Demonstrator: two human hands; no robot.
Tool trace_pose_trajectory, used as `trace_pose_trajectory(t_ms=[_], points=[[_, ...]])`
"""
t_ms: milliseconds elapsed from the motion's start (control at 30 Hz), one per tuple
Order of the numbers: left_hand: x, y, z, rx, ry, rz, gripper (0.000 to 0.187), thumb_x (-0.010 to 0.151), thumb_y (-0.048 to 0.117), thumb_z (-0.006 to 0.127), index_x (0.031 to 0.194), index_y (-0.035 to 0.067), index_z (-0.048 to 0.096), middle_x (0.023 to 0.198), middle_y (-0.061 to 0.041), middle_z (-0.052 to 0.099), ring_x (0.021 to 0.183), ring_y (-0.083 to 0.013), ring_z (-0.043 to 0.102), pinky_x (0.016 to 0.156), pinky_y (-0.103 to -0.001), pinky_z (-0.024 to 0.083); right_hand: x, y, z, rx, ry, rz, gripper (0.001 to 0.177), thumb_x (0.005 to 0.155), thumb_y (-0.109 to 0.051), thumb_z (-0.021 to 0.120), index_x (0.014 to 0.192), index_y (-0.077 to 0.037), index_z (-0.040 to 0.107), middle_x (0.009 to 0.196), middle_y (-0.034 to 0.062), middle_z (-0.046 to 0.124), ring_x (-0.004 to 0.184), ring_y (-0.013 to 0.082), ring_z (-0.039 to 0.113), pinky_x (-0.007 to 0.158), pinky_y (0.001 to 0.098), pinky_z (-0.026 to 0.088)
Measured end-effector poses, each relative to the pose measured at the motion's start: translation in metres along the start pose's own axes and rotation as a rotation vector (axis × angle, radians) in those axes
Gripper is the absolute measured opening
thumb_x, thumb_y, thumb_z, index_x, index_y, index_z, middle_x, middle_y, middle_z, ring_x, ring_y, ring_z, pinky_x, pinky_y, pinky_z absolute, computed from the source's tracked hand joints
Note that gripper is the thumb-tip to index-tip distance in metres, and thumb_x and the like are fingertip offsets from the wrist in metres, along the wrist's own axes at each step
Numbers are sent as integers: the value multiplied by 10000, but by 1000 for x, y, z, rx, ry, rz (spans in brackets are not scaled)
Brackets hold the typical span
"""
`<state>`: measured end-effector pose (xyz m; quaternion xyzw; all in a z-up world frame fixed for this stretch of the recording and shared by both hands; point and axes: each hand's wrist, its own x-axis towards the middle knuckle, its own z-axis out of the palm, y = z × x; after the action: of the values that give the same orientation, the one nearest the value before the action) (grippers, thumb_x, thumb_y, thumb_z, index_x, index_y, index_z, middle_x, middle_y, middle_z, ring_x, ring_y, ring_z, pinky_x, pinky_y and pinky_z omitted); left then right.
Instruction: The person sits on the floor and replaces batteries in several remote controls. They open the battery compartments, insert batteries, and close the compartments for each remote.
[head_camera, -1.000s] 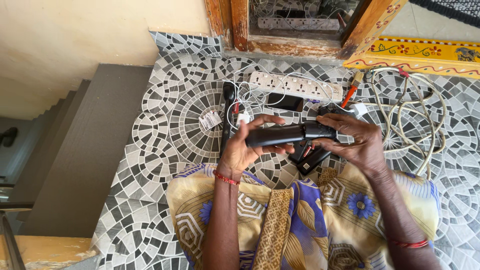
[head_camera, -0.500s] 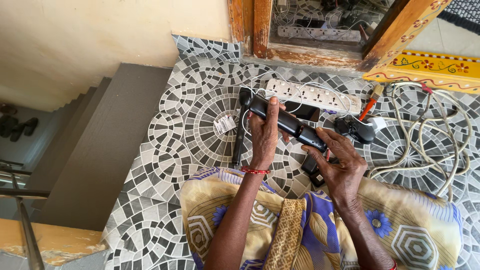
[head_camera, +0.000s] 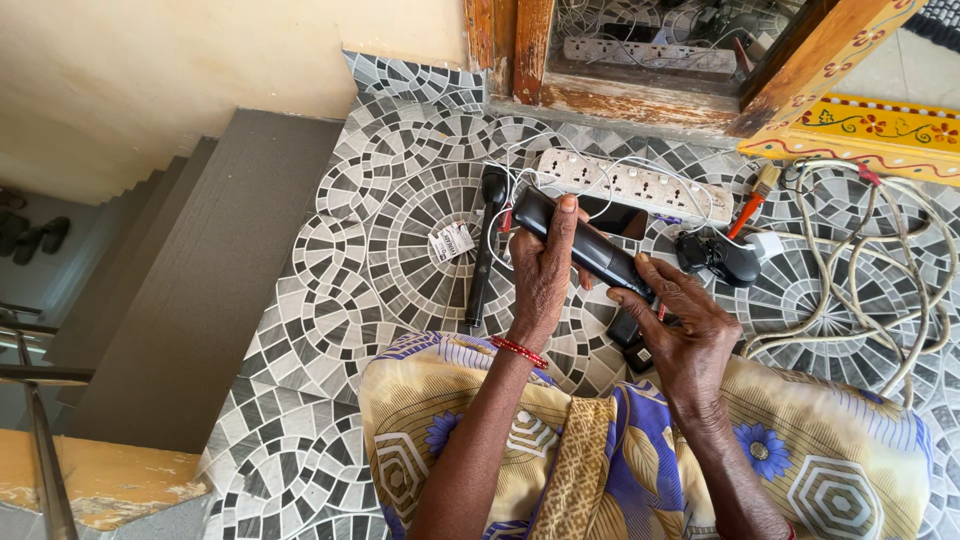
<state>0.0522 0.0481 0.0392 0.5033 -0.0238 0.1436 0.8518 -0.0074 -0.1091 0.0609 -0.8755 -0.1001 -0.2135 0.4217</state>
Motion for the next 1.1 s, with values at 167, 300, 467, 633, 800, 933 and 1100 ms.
trace_pose_trajectory(t_ms=[167, 300, 467, 633, 800, 933, 1100], points=[[2, -9, -3, 76, 26, -18, 436, 1018, 423, 653, 933, -5, 669, 575, -69, 613, 406, -121, 589, 369, -239, 443, 0, 9, 5, 16, -6, -26, 435, 845, -200, 855, 1257, -112, 747, 1278, 131, 741, 1115, 198, 739, 884, 329, 615], [5, -19, -6, 16, -62, 57, 285, 898, 256, 796, 939, 5, 667, 692, -67, 686, 476, -115, 640, 381, -255, 523, 6, 17, 13, 133, -2, 3, 423, 828, -202, 867, 1227, -108, 761, 1287, 133, 732, 1185, 213, 716, 971, 352, 597], [0, -28, -11, 14, -226, -75, 212, 883, 102, 845, 984, 0, 688, 816, -86, 735, 650, -75, 660, 523, -213, 525, 7, 21, 13, 91, -4, 14, 451, 803, -199, 875, 1228, -108, 758, 1274, 120, 741, 1189, 221, 708, 977, 373, 578], [4, -26, -17, -30, -162, -76, 249, 853, 69, 835, 1034, 5, 676, 843, -100, 747, 683, -95, 704, 531, -230, 568, 11, 32, 13, 268, -16, 45, 508, 855, -163, 846, 1335, -81, 702, 1258, 119, 753, 1160, 225, 694, 966, 364, 566], [7, -25, -21, -94, -121, -93, 279, 848, 30, 835, 1063, -14, 664, 885, -118, 762, 703, -111, 710, 546, -242, 574, 12, 50, 17, 866, -92, 542, 390, 949, -76, 720, 1319, 34, 670, 1101, 141, 777, 949, 168, 760, 813, 241, 626], [6, -27, -22, -119, -176, -86, 373, 834, 38, 869, 1128, -2, 642, 911, -124, 752, 750, -126, 711, 602, -253, 590, 11, 62, 15, 1020, -82, 530, 336, 934, 3, 714, 1263, 51, 668, 1087, 153, 761, 930, 186, 755, 801, 245, 635], [6, -20, -26, -118, -314, -53, 467, 762, -2, 889, 1146, 34, 624, 1052, -107, 752, 1016, -154, 747, 889, -262, 652, 10, 71, 12, 1031, -97, 469, 362, 916, 20, 717, 1275, 22, 671, 1101, 139, 762, 953, 180, 750, 831, 267, 641]])
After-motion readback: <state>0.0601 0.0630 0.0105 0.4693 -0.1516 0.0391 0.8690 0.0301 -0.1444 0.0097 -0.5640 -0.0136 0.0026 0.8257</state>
